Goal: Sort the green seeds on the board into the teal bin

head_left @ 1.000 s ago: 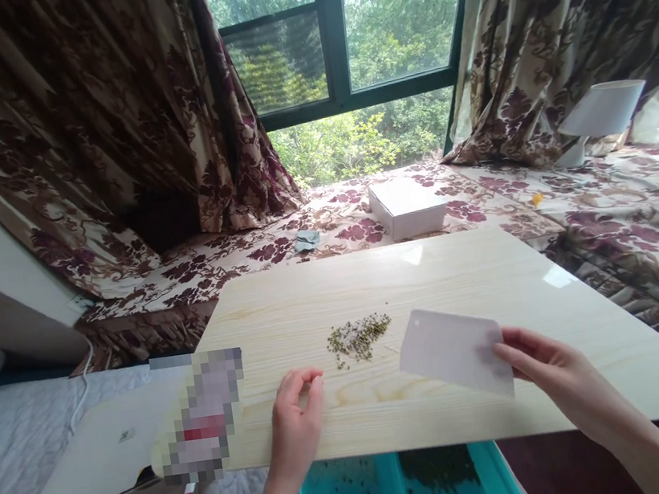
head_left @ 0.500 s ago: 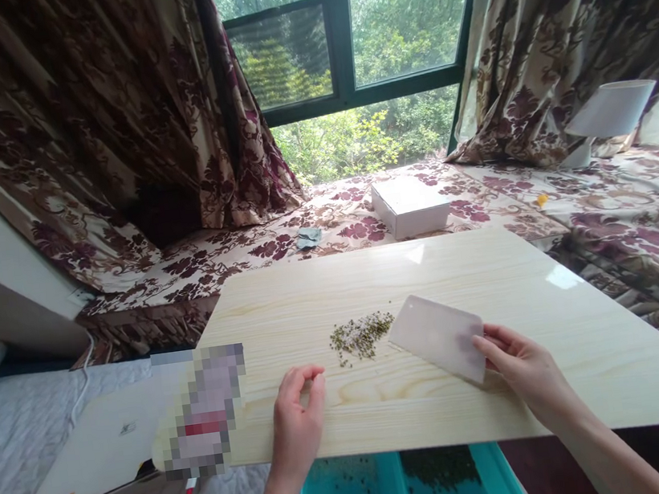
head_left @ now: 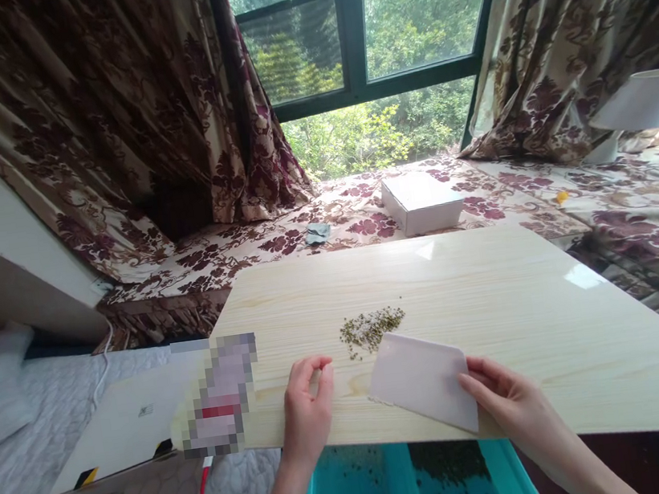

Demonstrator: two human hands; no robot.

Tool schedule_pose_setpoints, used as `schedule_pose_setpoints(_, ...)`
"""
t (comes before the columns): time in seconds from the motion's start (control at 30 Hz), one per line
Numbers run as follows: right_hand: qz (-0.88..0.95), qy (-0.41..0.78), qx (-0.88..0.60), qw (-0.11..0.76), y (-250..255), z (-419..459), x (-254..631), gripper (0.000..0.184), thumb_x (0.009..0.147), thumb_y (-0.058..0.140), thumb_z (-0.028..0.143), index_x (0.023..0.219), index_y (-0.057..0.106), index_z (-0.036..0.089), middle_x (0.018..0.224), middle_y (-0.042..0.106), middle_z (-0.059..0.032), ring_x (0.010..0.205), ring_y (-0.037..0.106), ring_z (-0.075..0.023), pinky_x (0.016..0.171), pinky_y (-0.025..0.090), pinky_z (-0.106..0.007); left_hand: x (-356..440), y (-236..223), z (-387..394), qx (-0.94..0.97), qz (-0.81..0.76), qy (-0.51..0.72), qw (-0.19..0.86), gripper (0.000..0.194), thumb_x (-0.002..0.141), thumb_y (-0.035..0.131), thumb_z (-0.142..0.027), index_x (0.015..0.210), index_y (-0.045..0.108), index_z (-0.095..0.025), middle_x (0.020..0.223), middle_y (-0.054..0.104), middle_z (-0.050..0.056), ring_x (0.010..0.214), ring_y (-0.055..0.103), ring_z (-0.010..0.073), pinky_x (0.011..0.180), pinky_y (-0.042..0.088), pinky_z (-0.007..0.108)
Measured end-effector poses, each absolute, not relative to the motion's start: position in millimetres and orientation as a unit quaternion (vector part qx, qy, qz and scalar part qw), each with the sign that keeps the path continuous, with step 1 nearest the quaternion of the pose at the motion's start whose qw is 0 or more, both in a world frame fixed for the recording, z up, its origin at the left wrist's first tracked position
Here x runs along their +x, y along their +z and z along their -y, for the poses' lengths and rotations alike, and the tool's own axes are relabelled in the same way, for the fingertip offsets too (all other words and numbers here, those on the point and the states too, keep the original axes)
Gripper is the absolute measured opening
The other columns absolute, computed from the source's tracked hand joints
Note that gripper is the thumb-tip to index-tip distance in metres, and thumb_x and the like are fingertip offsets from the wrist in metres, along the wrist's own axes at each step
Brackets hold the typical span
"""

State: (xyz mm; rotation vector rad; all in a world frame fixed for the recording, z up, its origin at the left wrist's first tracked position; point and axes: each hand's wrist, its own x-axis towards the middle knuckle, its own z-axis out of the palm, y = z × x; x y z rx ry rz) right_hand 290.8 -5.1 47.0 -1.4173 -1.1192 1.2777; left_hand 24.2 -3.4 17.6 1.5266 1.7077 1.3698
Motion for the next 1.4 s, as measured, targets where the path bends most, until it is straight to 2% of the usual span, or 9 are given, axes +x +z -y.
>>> schedule_pose_setpoints(0.13,0.469,0.560,-0.540,0.419,45.3,18.5,279.7,0.044,0.066,0.069,0.057,0.090,0.074,0.021,0.088,0.075,-0.0094,0.078,0.070,-0.0263,0.071,0.058,-0.035,23.8,17.3,3.4,0.556,-0.621,0.500,0.235,0.018,0.084,0.052,-0.033,0.088,0.064,-0.020,0.094,0.064,0.005,0.094,0.059,0.0206,0.086,0.047,0.033)
schedule_pose_setpoints(0.37,0.503,0.570,-0.516,0.395,50.5,36.7,269.0,0.038,0.071,0.067,0.053,0.089,0.074,0.021,0.089,0.075,-0.0095,0.081,0.070,-0.0255,0.070,0.058,-0.030,23.4,16.5,2.9,0.558,-0.618,0.500,0.237,0.019,0.084,0.052,-0.033,0.088,0.064,-0.020,0.093,0.064,0.006,0.095,0.060,0.0208,0.087,0.046,0.034)
schedule_pose_setpoints(0.57,0.476,0.435,-0.574,0.504,58.0,-3.7,303.9,0.046,0.056,0.075,0.059,0.081,0.073,0.022,0.078,0.075,-0.0080,0.077,0.070,-0.0250,0.066,0.058,-0.029,24.0,17.6,3.0,0.560,-0.619,0.501,0.230,0.020,0.084,0.052,-0.035,0.087,0.065,-0.020,0.092,0.065,0.006,0.092,0.061,0.0211,0.084,0.048,0.033)
schedule_pose_setpoints(0.67,0.475,0.405,-0.575,0.528,59.5,-27.4,314.5,0.047,0.054,0.076,0.060,0.080,0.072,0.022,0.076,0.075,-0.0074,0.074,0.070,-0.0238,0.065,0.058,-0.029,24.4,18.1,3.7,0.562,-0.622,0.493,0.233,0.021,0.085,0.051,-0.035,0.088,0.065,-0.020,0.093,0.065,0.006,0.092,0.060,0.0212,0.079,0.049,0.032)
schedule_pose_setpoints(1.03,0.560,0.407,-0.517,0.504,59.2,-55.8,298.8,0.043,0.063,0.070,0.060,0.078,0.070,0.020,0.074,0.075,-0.0066,0.074,0.071,-0.0234,0.068,0.058,-0.033,24.2,17.3,4.7,0.561,-0.629,0.483,0.240,0.020,0.085,0.052,-0.035,0.087,0.064,-0.020,0.095,0.064,0.006,0.092,0.060,0.0210,0.079,0.049,0.031)
schedule_pose_setpoints(1.4,0.546,0.412,-0.532,0.499,66.9,-50.5,305.3,0.042,0.061,0.072,0.060,0.076,0.071,0.021,0.072,0.074,-0.0062,0.071,0.070,-0.0223,0.066,0.058,-0.031,24.2,18.6,5.0,0.562,-0.625,0.481,0.249,0.021,0.086,0.051,-0.036,0.088,0.064,-0.020,0.095,0.064,0.006,0.091,0.061,0.0213,0.081,0.049,0.033)
